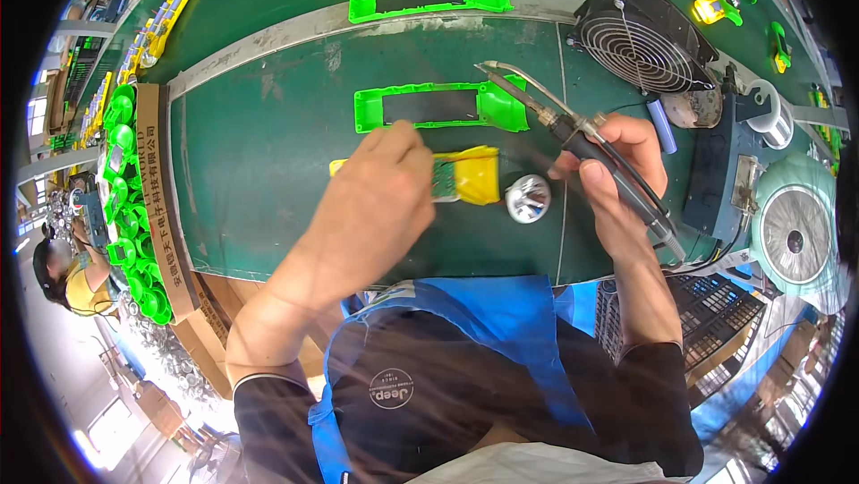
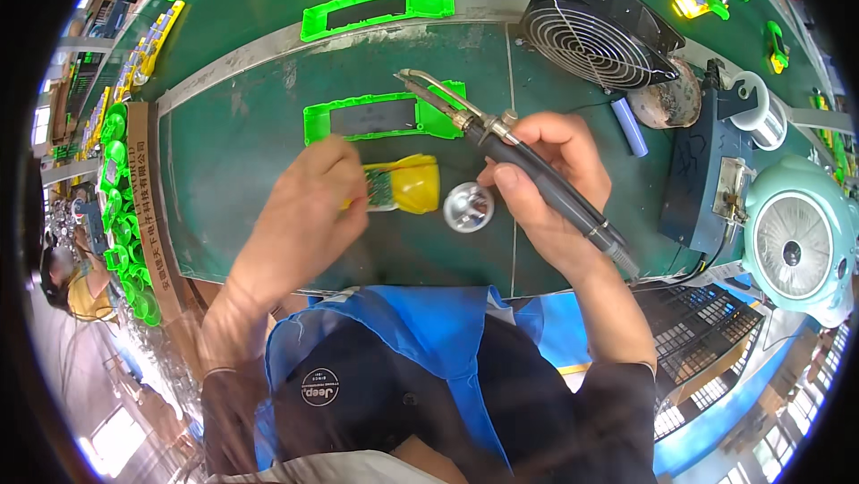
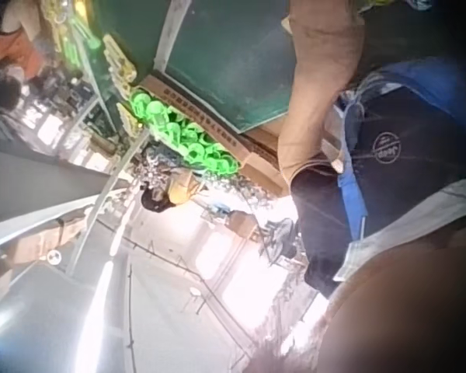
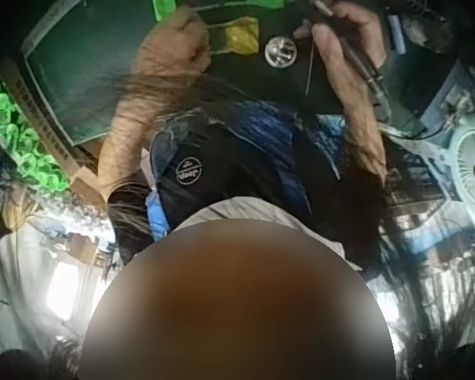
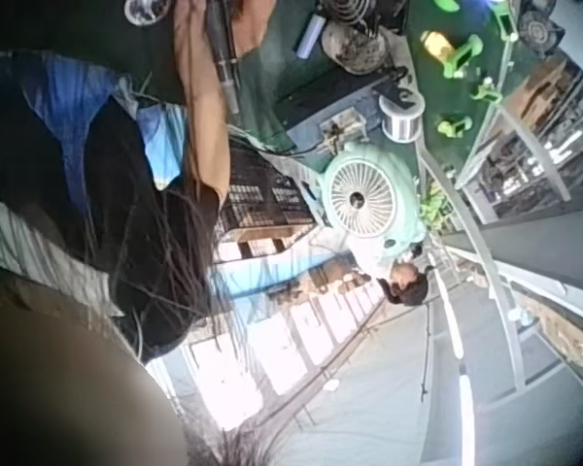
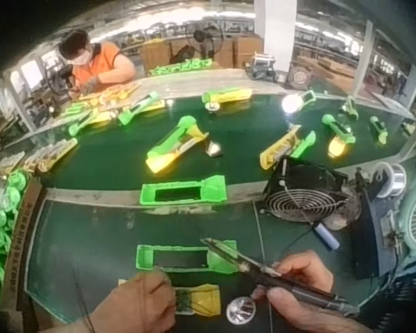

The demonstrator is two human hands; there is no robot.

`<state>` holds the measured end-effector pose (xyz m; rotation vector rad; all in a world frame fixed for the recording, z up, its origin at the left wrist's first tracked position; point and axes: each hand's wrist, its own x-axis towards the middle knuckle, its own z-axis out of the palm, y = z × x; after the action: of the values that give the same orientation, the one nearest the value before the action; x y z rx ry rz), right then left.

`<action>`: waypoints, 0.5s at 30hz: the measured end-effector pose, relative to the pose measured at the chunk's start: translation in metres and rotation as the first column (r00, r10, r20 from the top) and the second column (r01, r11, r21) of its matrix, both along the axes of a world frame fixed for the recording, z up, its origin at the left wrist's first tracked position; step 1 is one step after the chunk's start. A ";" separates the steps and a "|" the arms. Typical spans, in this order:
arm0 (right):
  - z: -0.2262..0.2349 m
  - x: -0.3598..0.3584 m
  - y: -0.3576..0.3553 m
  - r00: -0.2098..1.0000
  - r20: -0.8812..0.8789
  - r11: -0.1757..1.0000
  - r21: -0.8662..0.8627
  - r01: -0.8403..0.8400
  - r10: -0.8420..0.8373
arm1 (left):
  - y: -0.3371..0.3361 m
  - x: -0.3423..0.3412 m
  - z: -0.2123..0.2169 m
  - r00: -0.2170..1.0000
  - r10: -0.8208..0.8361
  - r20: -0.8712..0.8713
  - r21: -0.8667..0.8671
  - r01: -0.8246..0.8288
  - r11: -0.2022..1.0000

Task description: Soldering electrical wires and components to circuit boards for solar-powered light assembly.

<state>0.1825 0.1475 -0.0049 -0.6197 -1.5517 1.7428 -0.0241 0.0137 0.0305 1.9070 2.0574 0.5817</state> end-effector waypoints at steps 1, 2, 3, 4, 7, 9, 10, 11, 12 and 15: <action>-0.008 0.004 0.002 0.998 -0.058 0.999 0.035 0.001 0.001 | -0.006 -0.009 0.006 0.996 -0.010 0.085 -0.054 0.015 0.998; -0.007 0.006 0.006 1.000 -0.024 0.995 0.095 -0.007 0.009 | -0.009 -0.014 0.009 0.985 -0.017 0.169 -0.107 0.036 0.994; -0.005 0.004 0.006 1.000 0.013 0.988 0.153 -0.025 0.023 | -0.005 -0.015 0.004 0.986 -0.038 0.159 0.006 0.038 0.999; 0.002 -0.002 0.007 0.999 0.048 0.979 0.201 -0.026 0.016 | 0.001 -0.011 0.003 0.994 -0.097 0.057 0.105 0.090 0.990; -0.001 -0.029 0.011 1.000 0.009 0.977 0.215 -0.009 0.007 | 0.025 0.010 0.004 0.931 -0.308 -0.194 0.094 0.330 0.939; -0.012 -0.048 0.017 0.999 -0.023 0.972 0.234 -0.028 0.034 | 0.031 0.014 -0.013 0.850 -0.402 -0.342 -0.001 0.427 0.904; -0.014 -0.051 0.020 0.999 -0.039 0.972 0.235 -0.023 0.034 | 0.034 0.015 -0.016 0.845 -0.408 -0.346 0.007 0.437 0.899; -0.015 -0.054 0.020 1.000 -0.013 0.958 0.286 -0.019 0.024 | 0.036 0.016 -0.019 0.844 -0.413 -0.341 0.043 0.453 0.891; -0.020 -0.058 0.021 1.000 0.010 0.944 0.329 -0.017 0.015 | 0.039 0.016 -0.020 0.844 -0.418 -0.336 0.072 0.466 0.882; -0.027 -0.063 0.026 0.996 0.059 0.805 0.587 -0.090 0.068 | 0.032 -0.001 -0.005 0.965 -0.260 -0.040 0.331 0.258 0.908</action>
<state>0.1191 0.1738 -0.0320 -0.2674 -2.0378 1.1914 -0.0250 0.0452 0.0250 2.3153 1.7428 0.9132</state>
